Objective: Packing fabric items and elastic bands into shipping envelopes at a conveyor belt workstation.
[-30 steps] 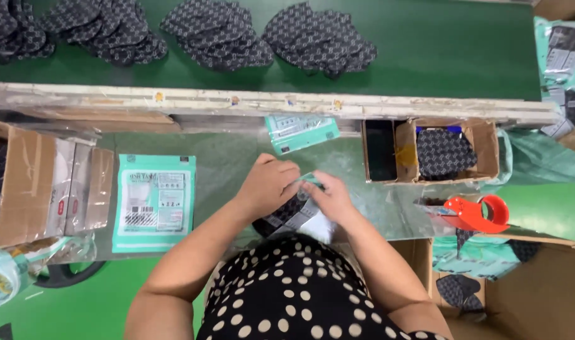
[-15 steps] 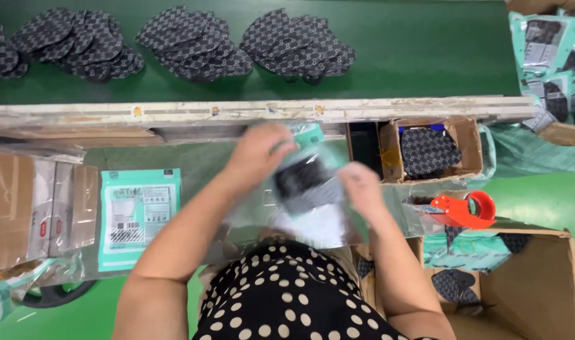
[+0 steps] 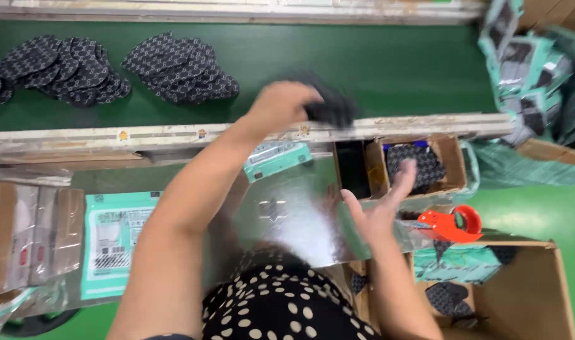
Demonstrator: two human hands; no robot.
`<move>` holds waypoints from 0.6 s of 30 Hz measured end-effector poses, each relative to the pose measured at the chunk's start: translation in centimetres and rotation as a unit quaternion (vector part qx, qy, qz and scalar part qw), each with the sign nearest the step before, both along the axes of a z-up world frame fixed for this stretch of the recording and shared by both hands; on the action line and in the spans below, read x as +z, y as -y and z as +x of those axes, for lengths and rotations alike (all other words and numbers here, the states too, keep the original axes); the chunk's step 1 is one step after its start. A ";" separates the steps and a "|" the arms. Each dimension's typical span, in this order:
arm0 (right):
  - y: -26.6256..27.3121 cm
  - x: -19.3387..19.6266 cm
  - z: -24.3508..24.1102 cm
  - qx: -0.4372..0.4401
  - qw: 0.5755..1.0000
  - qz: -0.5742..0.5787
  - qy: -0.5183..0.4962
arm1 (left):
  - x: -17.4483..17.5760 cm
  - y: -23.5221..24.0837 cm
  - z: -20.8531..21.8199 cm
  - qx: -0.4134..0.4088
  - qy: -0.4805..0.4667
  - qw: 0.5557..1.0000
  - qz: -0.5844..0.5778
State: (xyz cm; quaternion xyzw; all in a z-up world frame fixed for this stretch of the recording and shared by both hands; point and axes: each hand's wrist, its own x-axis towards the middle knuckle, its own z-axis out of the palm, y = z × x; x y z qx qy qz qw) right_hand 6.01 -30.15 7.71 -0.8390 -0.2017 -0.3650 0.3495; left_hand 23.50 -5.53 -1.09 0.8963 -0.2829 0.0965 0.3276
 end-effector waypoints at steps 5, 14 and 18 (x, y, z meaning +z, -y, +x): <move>4.9 -10.7 -0.3 0.176 0.920 0.122 -0.328 | 3.9 0.6 -14.0 -0.240 -0.127 0.952 -0.142; 1.1 -15.9 -3.3 0.331 0.879 0.166 -0.300 | -6.1 0.5 -18.0 -0.119 -0.267 0.941 -0.169; 5.4 -26.5 -3.0 0.243 0.851 0.093 -0.455 | -10.9 -1.4 -15.3 0.005 -0.101 0.995 0.009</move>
